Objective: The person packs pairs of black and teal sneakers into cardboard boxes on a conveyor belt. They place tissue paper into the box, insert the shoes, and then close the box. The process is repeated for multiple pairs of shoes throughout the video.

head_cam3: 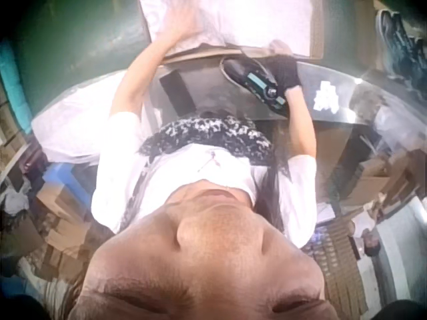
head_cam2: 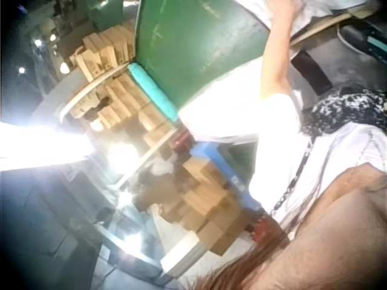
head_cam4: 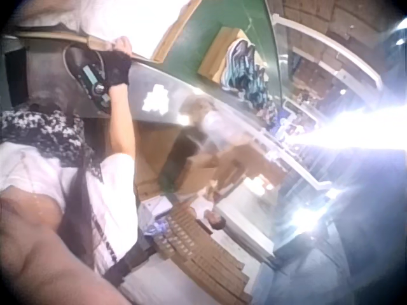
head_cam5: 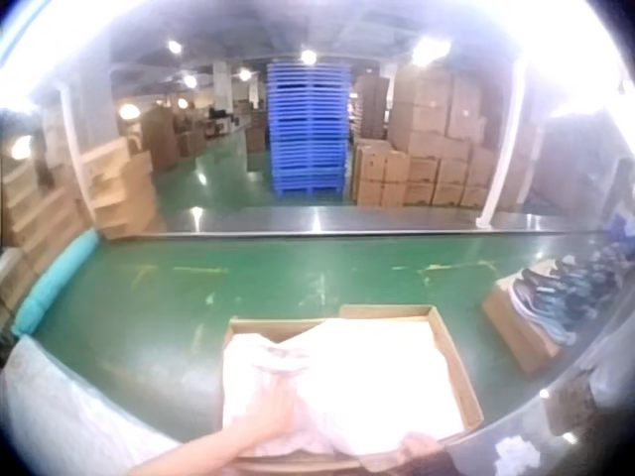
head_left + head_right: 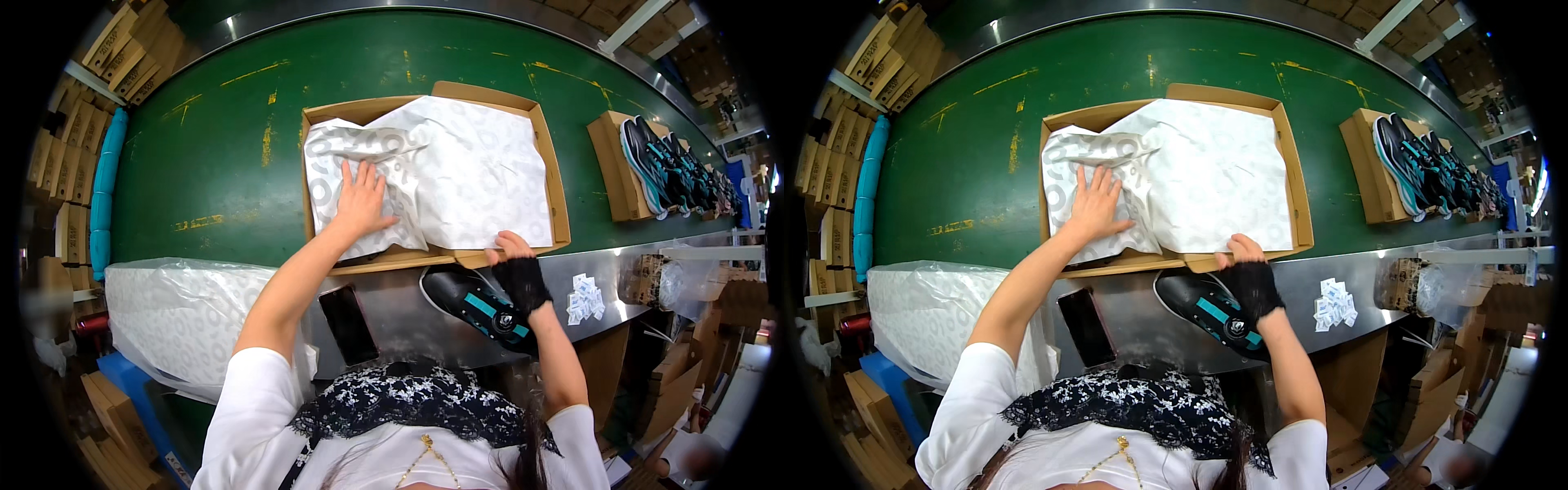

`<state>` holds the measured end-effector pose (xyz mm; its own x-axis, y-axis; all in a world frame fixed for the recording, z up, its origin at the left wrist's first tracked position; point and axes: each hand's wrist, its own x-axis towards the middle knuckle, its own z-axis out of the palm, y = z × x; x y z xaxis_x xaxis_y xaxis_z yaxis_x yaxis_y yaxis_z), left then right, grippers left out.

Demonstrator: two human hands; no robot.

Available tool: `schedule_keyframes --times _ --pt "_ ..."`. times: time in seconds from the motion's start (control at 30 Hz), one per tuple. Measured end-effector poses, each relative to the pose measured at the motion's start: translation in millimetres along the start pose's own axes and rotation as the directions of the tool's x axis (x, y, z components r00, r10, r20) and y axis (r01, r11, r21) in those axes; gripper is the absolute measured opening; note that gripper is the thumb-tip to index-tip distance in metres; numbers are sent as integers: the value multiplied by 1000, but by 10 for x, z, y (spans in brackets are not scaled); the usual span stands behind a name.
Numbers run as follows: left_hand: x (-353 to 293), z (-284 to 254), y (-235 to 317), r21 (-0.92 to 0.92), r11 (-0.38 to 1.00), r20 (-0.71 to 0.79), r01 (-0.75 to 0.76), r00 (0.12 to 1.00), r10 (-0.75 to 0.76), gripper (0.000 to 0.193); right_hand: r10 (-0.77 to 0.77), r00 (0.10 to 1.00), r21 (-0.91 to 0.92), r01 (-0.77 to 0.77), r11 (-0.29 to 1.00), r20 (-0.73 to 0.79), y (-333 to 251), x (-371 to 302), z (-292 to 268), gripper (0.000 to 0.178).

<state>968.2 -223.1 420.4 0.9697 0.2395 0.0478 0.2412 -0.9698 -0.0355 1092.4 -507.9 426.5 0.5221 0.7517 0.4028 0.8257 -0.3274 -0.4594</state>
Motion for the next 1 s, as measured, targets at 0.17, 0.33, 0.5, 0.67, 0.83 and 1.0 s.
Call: schedule_keyframes --times 0.17,0.33,0.5,0.67,0.83,1.0 --pt "106 -56 188 -63 997 249 47 968 -30 69 106 975 -66 -95 993 196 -678 -205 -759 51" --pt "-238 -330 612 -623 756 -222 -200 972 74 64 286 819 -264 -172 949 497 -496 -762 -844 64" --pt "-786 -880 1139 -649 610 -229 -455 881 415 87 119 804 -57 -106 993 582 -795 -306 -1060 71" --pt "-839 -1168 901 -599 720 -256 -349 936 241 77 -222 916 166 174 971 336 -1199 393 -1367 63" --pt "-844 -1213 417 -969 248 -94 11 908 -407 67 -10 942 214 87 973 -336 -1153 436 -1587 33" --pt "-554 -986 172 -988 139 -32 73 775 -632 59 134 990 228 -141 963 45 -799 95 -1047 23"
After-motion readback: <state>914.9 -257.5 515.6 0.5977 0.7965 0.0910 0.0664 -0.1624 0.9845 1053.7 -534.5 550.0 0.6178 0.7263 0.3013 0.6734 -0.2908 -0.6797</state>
